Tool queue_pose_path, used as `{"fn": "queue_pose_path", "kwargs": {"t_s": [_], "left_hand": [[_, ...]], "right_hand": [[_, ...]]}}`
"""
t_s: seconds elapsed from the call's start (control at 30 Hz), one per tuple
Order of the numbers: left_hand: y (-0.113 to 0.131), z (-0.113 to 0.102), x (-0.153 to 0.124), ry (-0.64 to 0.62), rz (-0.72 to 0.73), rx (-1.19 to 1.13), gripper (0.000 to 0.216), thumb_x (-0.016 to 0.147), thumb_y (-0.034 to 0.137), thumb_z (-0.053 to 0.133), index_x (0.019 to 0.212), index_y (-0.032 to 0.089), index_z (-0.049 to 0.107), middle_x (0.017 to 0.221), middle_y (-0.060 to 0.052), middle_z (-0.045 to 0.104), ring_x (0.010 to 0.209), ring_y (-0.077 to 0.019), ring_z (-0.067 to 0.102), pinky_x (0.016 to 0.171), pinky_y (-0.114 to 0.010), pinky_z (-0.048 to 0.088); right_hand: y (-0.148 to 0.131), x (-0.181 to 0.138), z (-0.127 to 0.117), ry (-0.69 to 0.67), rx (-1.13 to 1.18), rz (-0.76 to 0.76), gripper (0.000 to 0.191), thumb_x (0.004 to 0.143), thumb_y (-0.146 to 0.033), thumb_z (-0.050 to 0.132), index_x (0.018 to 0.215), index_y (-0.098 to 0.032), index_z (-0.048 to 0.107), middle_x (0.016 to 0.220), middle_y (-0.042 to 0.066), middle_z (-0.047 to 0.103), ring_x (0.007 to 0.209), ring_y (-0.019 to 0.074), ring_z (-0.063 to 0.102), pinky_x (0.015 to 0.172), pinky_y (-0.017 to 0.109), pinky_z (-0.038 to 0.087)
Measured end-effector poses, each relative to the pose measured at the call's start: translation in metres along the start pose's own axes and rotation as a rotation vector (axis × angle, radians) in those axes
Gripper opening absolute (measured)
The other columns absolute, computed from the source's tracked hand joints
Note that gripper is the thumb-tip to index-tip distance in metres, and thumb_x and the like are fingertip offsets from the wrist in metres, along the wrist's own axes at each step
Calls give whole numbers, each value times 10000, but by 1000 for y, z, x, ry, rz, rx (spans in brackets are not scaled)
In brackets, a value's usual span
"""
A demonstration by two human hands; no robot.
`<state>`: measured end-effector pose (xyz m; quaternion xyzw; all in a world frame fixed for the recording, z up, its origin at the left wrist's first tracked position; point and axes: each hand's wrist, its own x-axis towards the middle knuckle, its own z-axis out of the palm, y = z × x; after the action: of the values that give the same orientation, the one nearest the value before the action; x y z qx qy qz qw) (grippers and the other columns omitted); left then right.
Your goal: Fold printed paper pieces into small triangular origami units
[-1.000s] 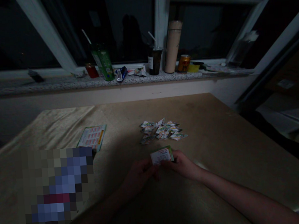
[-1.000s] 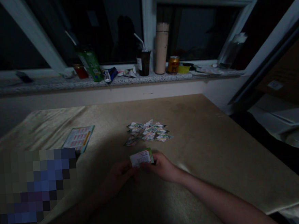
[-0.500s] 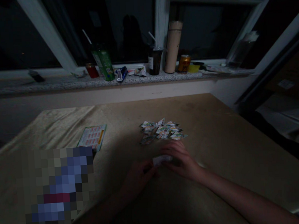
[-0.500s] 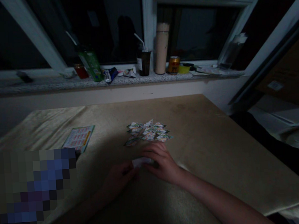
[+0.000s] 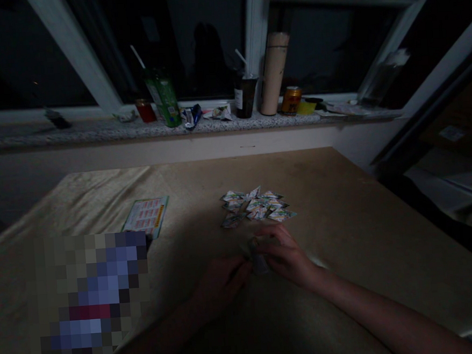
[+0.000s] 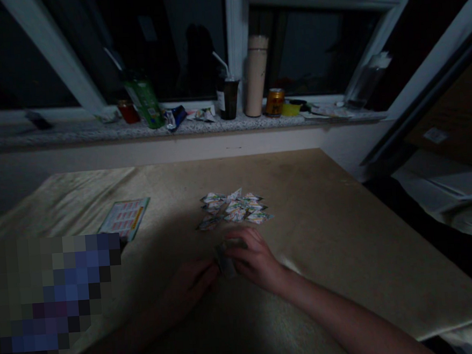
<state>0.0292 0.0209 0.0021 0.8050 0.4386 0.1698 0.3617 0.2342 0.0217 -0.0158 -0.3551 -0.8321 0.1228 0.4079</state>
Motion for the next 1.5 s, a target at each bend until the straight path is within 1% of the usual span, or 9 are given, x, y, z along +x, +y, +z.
{"fn": "queue_pose_path", "kwargs": {"t_s": [0.23, 0.37, 0.47, 0.6, 0.73, 0.9, 0.97, 1.17, 1.5], "left_hand": [[-2, 3, 2, 99, -93, 139, 364, 823, 497, 469, 732, 176, 615, 682, -21, 626, 630, -178, 561, 576, -249, 359], [-7, 3, 4, 160, -134, 80, 266, 857, 397, 450, 922, 188, 600, 831, -39, 653, 736, -196, 600, 666, -277, 415], [-11, 4, 5, 196, -134, 19, 297, 848, 313, 478, 1117, 188, 496, 891, -35, 650, 772, -191, 612, 703, -289, 451], [-14, 6, 6, 254, -57, 101, 467, 850, 276, 486, 1281, 191, 328, 1001, -48, 624, 877, -197, 602, 781, -325, 470], [-15, 0, 7, 338, 103, 413, 446, 835, 198, 491, 1265, 189, 373, 1274, -88, 464, 1152, -237, 445, 954, -395, 375], [-10, -1, 2, 125, 341, 771, 360, 843, 56, 408, 1163, 180, 515, 1276, -69, 505, 1161, -240, 448, 988, -420, 331], [-7, 3, -2, 14, 401, 791, 341, 850, 52, 394, 1147, 147, 534, 1198, -74, 574, 1113, -216, 500, 986, -385, 345], [-1, 5, -8, -69, 385, 689, 362, 858, 119, 400, 1209, 102, 489, 1222, -114, 559, 1122, -213, 510, 987, -355, 364], [-11, -2, -15, -187, 366, 545, 682, 842, 402, 493, 1406, 191, 173, 1479, -85, 161, 1338, -249, 171, 1084, -412, 170]], "right_hand": [[-3, 1, 1, -79, 30, -37, 194, 826, -128, 481, 950, -183, 620, 1050, 105, 574, 952, 206, 546, 782, 322, 465], [-1, 3, -1, -192, 54, -82, 191, 860, -139, 455, 983, -174, 597, 1031, 108, 605, 960, 195, 553, 799, 310, 471], [4, 4, -4, -263, 51, -69, 216, 843, -120, 463, 1018, -173, 578, 1077, 107, 588, 1002, 198, 537, 828, 328, 469], [6, 5, -9, -323, 22, -48, 250, 808, -107, 496, 1037, -171, 573, 1110, 103, 569, 1046, 203, 518, 860, 338, 458], [6, 8, -16, -366, -13, -53, 253, 802, -133, 522, 1046, -168, 578, 1097, 112, 571, 1041, 212, 520, 864, 348, 456], [8, 11, -23, -389, -52, -37, 248, 822, -141, 507, 1057, -166, 582, 1068, 106, 577, 1050, 204, 510, 881, 349, 443], [9, 11, -25, -399, -64, -33, 254, 817, -139, 515, 1060, -167, 586, 1066, 103, 578, 1054, 202, 505, 883, 345, 438], [7, 12, -31, -427, -81, 37, 258, 765, -172, 615, 1022, -199, 635, 1037, 71, 594, 1010, 200, 512, 884, 358, 404], [16, 12, -35, -490, 61, 114, 202, 734, -281, 682, 932, -242, 686, 1050, 38, 589, 1018, 190, 505, 908, 353, 364]]}}
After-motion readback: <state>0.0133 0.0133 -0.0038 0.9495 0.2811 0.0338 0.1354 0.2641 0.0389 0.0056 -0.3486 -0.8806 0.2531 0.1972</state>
